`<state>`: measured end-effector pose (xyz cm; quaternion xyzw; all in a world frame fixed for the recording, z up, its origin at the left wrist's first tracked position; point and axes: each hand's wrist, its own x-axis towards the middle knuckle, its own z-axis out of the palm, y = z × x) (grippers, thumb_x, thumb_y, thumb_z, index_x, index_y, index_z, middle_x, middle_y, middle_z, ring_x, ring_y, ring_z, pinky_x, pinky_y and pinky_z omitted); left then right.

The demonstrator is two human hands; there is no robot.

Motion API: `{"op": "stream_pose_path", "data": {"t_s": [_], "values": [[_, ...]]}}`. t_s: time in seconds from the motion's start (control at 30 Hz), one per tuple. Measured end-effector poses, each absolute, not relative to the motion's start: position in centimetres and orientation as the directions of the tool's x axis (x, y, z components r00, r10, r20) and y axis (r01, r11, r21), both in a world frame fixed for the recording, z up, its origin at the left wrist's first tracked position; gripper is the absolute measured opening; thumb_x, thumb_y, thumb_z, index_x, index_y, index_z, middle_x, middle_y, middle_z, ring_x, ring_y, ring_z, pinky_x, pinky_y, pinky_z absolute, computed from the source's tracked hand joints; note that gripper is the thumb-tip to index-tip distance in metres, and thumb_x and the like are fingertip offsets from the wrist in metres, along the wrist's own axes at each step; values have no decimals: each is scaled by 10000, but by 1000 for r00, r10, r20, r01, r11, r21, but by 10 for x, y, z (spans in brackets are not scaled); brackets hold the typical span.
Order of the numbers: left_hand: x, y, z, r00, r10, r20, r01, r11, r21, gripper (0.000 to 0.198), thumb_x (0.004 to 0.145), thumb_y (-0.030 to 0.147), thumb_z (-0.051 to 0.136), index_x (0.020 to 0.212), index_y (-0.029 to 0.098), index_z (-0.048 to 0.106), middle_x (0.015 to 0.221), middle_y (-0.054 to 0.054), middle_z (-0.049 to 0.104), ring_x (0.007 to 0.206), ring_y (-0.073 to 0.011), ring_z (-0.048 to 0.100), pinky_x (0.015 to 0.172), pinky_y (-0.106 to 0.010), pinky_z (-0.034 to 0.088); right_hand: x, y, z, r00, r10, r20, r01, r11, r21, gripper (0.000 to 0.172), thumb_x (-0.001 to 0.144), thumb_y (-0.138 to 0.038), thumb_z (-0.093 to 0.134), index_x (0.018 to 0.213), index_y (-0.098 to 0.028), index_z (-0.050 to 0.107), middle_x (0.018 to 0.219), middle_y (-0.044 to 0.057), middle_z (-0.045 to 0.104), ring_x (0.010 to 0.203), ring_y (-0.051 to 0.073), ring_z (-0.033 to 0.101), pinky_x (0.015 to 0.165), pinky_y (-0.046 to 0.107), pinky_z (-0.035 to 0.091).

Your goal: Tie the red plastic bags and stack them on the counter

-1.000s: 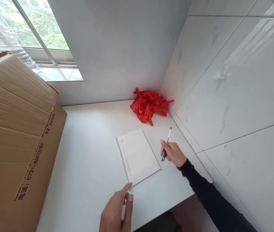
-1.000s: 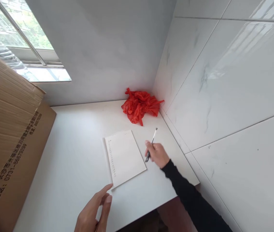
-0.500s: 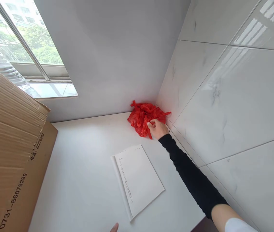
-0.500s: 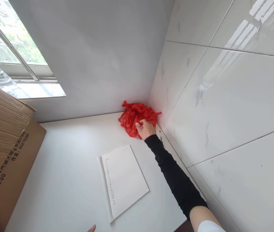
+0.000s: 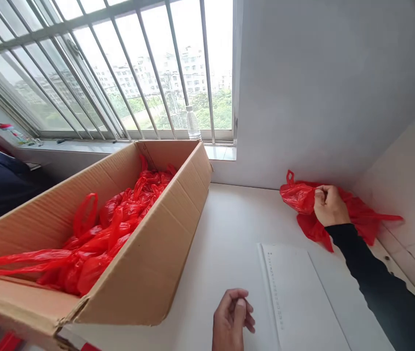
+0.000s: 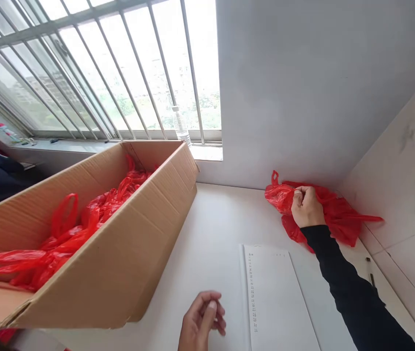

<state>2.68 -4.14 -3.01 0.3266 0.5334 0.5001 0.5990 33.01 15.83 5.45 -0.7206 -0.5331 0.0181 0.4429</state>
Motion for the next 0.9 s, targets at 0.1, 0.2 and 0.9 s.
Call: {"op": "stream_pose_path", "data": {"t_s": [0.1, 0.2, 0.9], "values": [[31, -7, 6, 80, 936, -343, -480, 338, 810, 417, 860, 514, 632, 1107, 183, 692, 1043, -131, 673, 912, -249, 651, 726, -355, 559, 285, 104, 68, 261, 844, 469, 735, 141, -663, 211, 949, -347, 441, 1091, -236, 550, 1035, 117, 679, 876, 269, 649, 762, 412, 501], [33, 20, 19, 149, 909, -390, -719, 370, 589, 462, 893, 516, 585, 1231, 207, 638, 1222, -138, 650, 1092, -278, 626, 855, -416, 553, 229, 46, 75, -225, 862, 454, 587, 492, -643, 162, 977, -279, 444, 1041, -239, 588, 1185, 104, 662, 1148, 253, 601, 973, 426, 485], [23, 5, 20, 46, 934, -355, -661, 295, 690, 341, 767, 251, 783, 1095, 193, 710, 1094, -87, 732, 1073, -281, 669, 943, -385, 517, 197, 76, 27, -417, 903, -109, 11, -115, -993, 481, 887, -592, 590, 1159, -197, 629, 961, 49, 689, 877, 191, 643, 810, 333, 521]]}}
